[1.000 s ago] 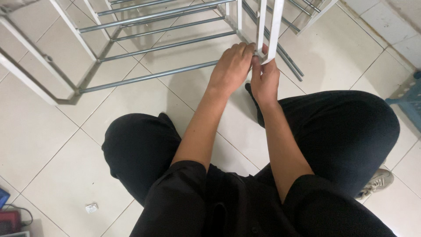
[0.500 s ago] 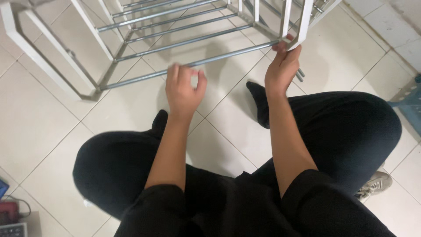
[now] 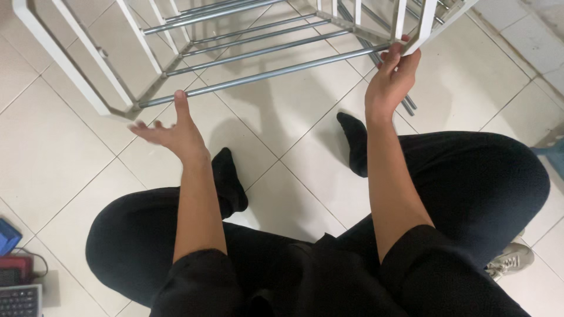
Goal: The person assembles a metal storage shelf by inserting horizontal metal rods into the side frames. They repeatedly pick up rods and slide them into place, adjusting the frame as needed.
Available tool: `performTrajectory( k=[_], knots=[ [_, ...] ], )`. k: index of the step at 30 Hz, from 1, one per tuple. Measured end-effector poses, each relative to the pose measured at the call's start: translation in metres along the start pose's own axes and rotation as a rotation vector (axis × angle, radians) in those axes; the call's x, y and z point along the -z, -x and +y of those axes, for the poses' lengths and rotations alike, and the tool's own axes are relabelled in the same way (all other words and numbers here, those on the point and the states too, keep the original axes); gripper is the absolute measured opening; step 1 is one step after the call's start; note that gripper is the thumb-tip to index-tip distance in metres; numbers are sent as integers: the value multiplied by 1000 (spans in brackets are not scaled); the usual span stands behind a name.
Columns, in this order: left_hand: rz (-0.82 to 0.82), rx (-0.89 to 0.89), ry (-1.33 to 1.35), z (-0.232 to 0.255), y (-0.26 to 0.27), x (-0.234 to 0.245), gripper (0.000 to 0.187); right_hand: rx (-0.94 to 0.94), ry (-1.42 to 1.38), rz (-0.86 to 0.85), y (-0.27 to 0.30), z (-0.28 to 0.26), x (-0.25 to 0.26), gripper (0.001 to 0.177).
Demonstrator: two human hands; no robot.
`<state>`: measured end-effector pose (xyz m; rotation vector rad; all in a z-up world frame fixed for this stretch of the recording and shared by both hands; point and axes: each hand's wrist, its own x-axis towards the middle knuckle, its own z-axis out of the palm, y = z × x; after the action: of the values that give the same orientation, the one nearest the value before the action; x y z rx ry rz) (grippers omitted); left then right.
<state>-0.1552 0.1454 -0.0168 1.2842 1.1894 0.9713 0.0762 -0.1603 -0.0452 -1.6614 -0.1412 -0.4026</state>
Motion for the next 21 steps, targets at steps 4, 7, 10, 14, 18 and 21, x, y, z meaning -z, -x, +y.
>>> performTrajectory(
  k=[4,7,10,14,18,21],
  knots=[
    [-52,-186,-29,-9,-7,3,103,-124,-132,-68,-1,22,-7,35],
    [-26,-250,11,-19,-11,4,98,-75,-216,-38,2,34,-15,35],
    [-10,-329,51,-26,-20,5,103,-50,-127,-65,5,38,-16,46],
    [33,-414,18,-34,-29,-2,131,157,-149,-148,8,36,-24,68],
    [44,-551,-174,-45,-29,-7,156,110,-184,-108,6,26,-33,65],
    [38,-528,-215,-47,-31,-8,157,43,-173,-47,6,15,-38,46]
  ],
)
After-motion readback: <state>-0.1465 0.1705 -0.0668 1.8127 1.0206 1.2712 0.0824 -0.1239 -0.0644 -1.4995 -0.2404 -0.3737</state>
